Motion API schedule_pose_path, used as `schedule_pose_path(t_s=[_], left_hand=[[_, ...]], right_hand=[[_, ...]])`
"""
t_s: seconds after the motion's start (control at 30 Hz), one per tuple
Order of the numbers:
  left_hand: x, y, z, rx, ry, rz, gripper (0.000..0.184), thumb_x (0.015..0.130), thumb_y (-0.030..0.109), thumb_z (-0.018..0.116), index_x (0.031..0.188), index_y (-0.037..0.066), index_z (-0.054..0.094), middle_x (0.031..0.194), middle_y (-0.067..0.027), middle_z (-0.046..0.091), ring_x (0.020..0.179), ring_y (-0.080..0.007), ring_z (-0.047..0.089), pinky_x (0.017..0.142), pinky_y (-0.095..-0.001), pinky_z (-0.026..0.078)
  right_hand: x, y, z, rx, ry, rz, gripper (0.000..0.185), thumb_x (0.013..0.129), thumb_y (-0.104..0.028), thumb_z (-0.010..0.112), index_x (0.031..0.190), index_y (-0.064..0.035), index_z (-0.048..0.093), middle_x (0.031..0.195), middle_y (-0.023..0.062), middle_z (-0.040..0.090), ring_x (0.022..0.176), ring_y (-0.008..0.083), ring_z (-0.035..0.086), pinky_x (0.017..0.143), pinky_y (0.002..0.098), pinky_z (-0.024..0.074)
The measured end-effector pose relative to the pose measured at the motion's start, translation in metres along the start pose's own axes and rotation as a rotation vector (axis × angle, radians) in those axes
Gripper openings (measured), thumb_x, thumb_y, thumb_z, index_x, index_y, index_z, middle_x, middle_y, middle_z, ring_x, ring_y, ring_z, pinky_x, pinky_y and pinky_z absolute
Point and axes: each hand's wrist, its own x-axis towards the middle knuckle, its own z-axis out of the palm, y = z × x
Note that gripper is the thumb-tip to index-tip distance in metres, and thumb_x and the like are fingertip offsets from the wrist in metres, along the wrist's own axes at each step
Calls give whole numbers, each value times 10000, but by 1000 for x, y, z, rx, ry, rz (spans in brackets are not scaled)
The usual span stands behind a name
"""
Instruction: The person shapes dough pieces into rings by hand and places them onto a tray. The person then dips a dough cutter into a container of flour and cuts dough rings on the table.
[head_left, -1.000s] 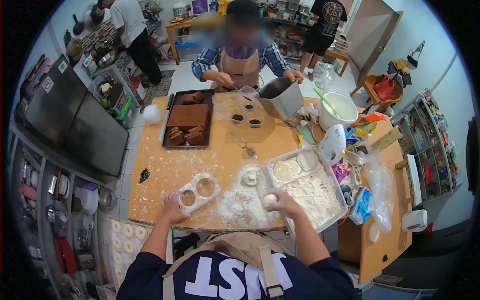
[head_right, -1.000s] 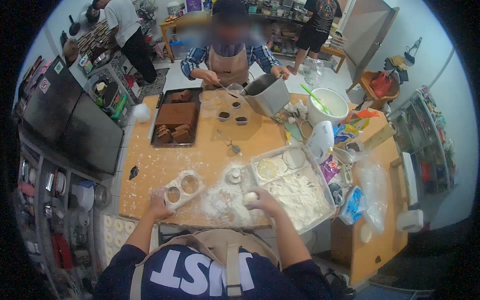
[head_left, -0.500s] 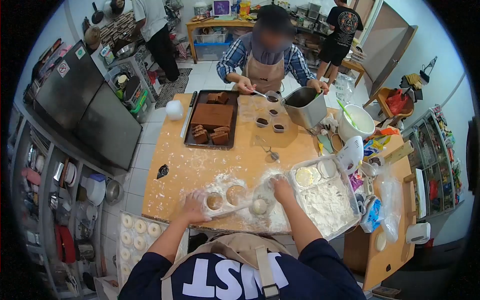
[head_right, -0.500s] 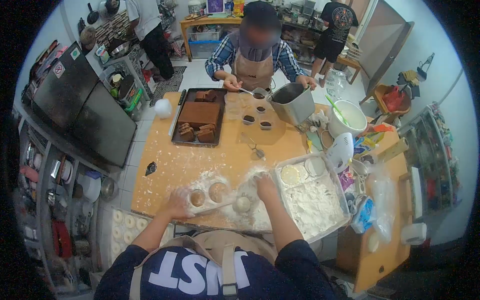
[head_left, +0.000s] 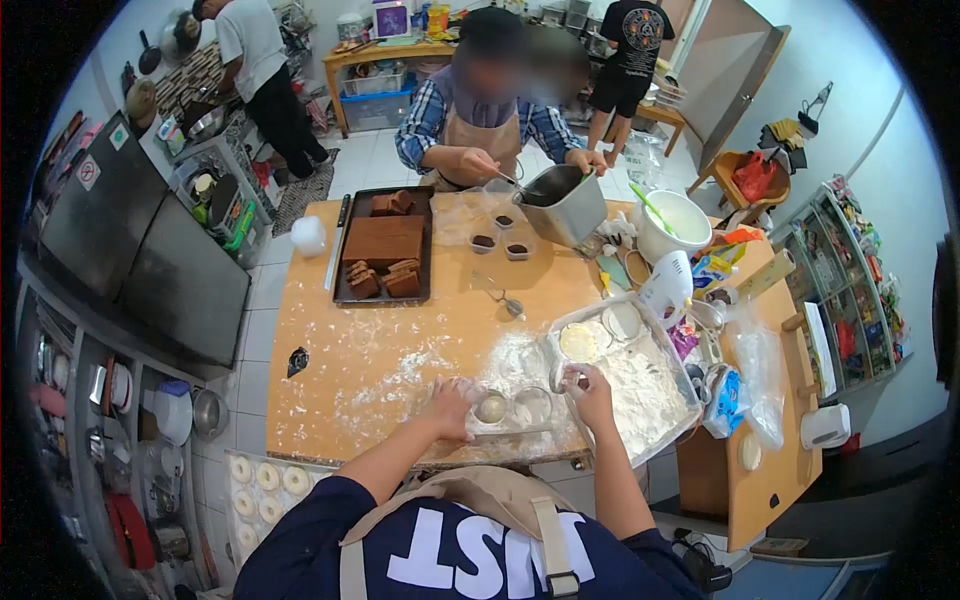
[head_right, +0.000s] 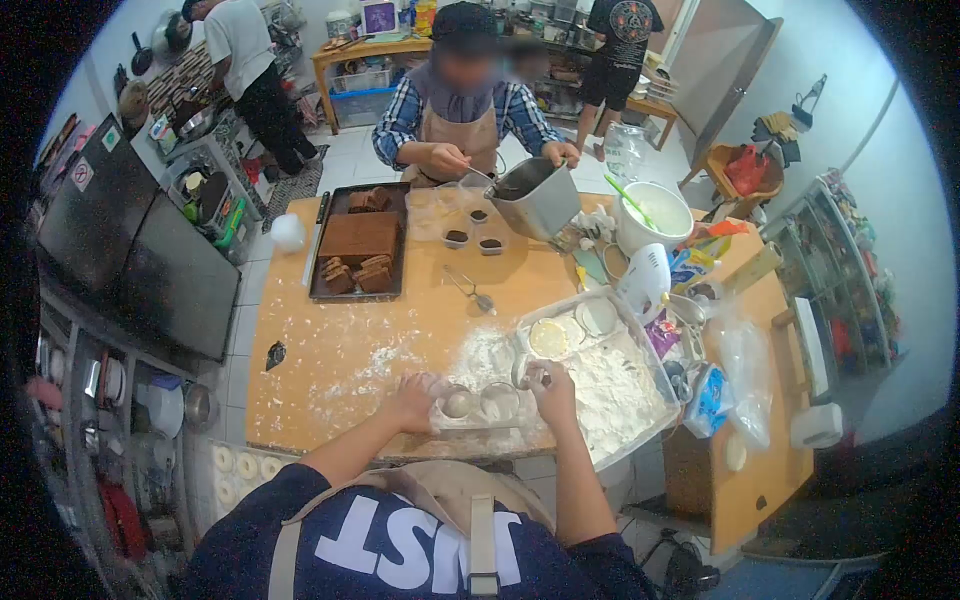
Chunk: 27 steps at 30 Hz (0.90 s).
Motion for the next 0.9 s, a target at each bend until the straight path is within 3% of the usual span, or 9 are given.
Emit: schedule_pose_path(t_s=[0.03,0.17,0.3,0.33,0.4,0.53,0.63,0.9], left_hand=[[4,2,1,3,0,8,1005,515,514,790,1324,82,379,1388,-160,338,1280,-343,301,1068,-561,174],[13,5,12,45,-71,5,982,545,516,777,1327,85,369,1398,-157,329,1288,-341,297,1064,-572,182],[16,3,22,32,-41,24,956,570,512,762,1327,82,366,1401,-157,330,1292,-336,300,1069,-561,184],[16,3,22,20,-24,27,948,577,511,757,1326,80,365,1401,-158,331,1291,-333,303,1072,-552,186],[10,1,19,-22,18,45,914,594,498,746,1314,72,377,1389,-163,347,1283,-330,318,1076,-534,191],[12,-20,62,63,363,1,836,625,463,723,1285,60,406,1364,-168,379,1269,-327,343,1077,-477,224],[6,-28,60,-114,183,-2,896,583,390,787,1319,83,379,1402,-138,346,1308,-339,298,1074,-493,234],[-3,-25,48,-190,167,-3,976,525,389,830,1336,108,365,1415,-122,335,1315,-323,297,1066,-464,262]], right_hand=[[-5,0,-2,26,1,26,303,691,-37,678,990,-60,640,879,125,609,741,241,581,681,326,473],[-17,0,2,-39,-96,48,307,706,-26,698,1008,-47,644,908,92,606,788,161,590,686,278,478],[-23,0,29,-126,-193,-41,292,715,-48,661,1007,-65,652,892,134,596,766,260,589,704,325,482],[-22,4,38,-275,-308,-46,290,719,-51,626,1006,-85,653,906,163,583,794,320,576,720,370,479],[-27,-4,52,-412,-362,-153,289,726,-55,605,1009,-96,649,921,168,572,836,333,568,733,394,473],[-26,-29,76,-549,-494,-184,266,751,-60,544,999,-108,627,965,162,546,904,344,553,768,430,461],[-24,-36,88,-576,-547,-222,236,751,-59,537,967,-103,618,960,161,542,908,340,558,761,436,466],[-29,-34,107,-711,-602,-277,164,747,-32,527,876,-76,619,925,165,549,900,336,571,725,430,498]])
